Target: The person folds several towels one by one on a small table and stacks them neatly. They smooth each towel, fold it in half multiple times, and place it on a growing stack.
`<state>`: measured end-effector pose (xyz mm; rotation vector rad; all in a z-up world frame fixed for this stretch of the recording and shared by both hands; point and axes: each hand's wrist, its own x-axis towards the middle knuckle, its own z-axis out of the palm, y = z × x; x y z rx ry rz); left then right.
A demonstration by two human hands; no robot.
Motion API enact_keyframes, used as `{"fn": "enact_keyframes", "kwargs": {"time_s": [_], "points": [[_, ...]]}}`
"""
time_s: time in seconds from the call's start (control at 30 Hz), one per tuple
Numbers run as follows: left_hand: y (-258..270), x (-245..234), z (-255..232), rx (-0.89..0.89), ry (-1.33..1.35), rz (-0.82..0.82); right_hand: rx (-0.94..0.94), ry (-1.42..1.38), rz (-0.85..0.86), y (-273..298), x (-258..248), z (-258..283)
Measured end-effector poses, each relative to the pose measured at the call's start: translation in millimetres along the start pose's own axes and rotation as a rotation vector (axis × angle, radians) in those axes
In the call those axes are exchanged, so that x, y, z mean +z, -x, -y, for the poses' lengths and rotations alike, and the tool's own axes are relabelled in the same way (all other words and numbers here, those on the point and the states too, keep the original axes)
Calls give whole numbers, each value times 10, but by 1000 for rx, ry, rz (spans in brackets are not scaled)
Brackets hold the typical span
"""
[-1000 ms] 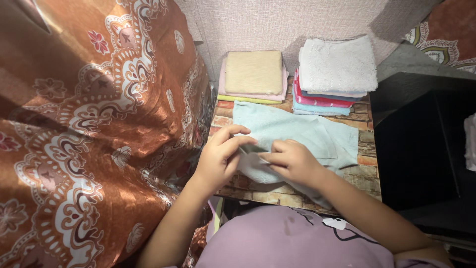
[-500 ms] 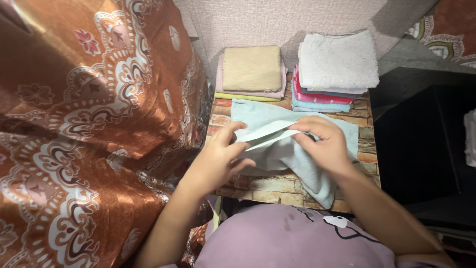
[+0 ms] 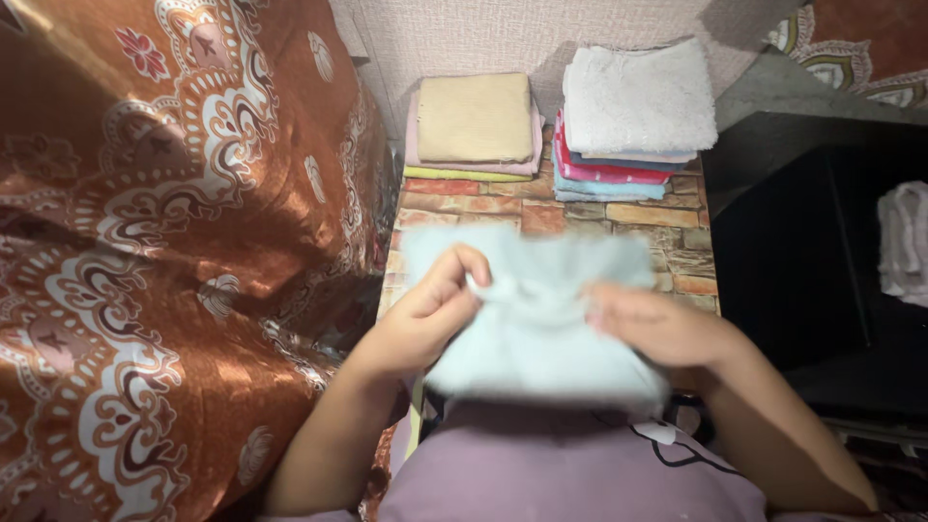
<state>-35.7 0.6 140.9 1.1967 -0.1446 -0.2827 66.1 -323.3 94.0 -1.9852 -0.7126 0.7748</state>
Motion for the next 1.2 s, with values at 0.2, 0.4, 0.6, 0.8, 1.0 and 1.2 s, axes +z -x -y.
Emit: {"fn": "enact_keyframes", "kwargs": {"time_s": [0.2,0.4,0.6,0.8,1.0,1.2], "points": [[6,-2,194,-55,491,130,302,-742,59,244,95,-173],[-487,-702,519,391,-507,-382,118,-296,102,-235,-273,-104],[-706,-830,817,303,-1138,-728,19,280,-152,-425,-250,-301],[-992,-375,1152,244,-1629,-685,73,639,-545,-582,-223,-277],[-1115,163,1530,333,-1436,-186,259,606,-303,-421,-530,-484],[-1192,262,1534,223,-1584,-212,135,-464,-559,-279,-648,-848]]}}
